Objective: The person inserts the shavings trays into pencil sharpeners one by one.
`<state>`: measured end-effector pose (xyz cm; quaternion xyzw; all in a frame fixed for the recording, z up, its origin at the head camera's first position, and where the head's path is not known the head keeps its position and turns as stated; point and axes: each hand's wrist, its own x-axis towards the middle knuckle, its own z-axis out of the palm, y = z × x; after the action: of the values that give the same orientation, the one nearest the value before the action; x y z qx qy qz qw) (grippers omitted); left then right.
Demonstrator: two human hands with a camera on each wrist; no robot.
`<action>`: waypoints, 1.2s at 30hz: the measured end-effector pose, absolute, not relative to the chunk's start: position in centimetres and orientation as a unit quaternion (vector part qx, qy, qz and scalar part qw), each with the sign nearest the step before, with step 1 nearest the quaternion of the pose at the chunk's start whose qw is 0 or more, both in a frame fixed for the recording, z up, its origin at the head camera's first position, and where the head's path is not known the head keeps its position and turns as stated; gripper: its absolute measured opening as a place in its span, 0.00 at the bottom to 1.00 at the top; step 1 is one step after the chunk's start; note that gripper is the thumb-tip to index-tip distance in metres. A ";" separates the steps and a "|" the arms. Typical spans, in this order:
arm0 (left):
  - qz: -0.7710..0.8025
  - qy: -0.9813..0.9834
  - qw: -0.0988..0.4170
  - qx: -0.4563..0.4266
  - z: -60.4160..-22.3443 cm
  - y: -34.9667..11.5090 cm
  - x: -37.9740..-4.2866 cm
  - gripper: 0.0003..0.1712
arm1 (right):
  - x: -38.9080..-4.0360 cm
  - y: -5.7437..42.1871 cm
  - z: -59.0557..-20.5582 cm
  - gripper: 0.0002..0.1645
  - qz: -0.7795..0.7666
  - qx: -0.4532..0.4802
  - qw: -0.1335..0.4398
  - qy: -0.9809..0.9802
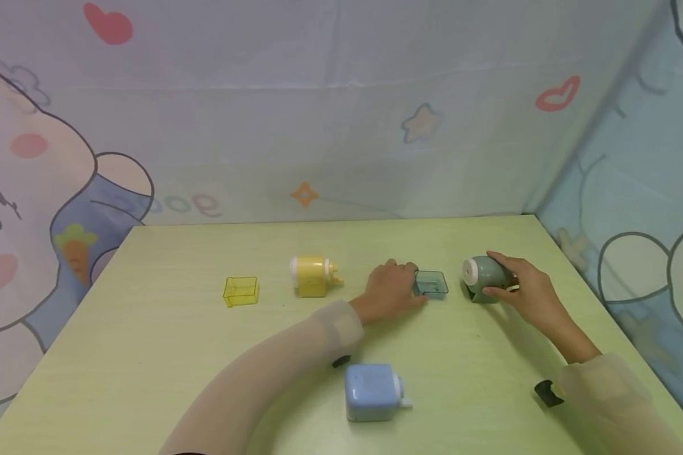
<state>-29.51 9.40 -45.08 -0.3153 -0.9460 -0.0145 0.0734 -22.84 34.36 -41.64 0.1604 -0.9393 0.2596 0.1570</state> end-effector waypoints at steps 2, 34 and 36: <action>-0.014 -0.946 0.075 -0.315 -44.9 9.5 -29.5 0.36 | -22.8 34.4 -41.6 0.41 0.261 0.160 0.157 -0.939; -0.047 -0.942 0.063 -0.325 -44.4 12.1 -29.7 0.32 | -22.8 34.3 -41.8 0.40 0.263 0.162 0.168 -0.936; -0.051 -0.942 0.064 -0.325 -44.5 12.2 -29.8 0.32 | -22.8 34.3 -41.8 0.40 0.264 0.163 0.168 -0.936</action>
<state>-29.83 12.23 -44.50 -0.3250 -0.9422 -0.0507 0.0640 -22.82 34.31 -41.83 0.1630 -0.9357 0.2640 0.1682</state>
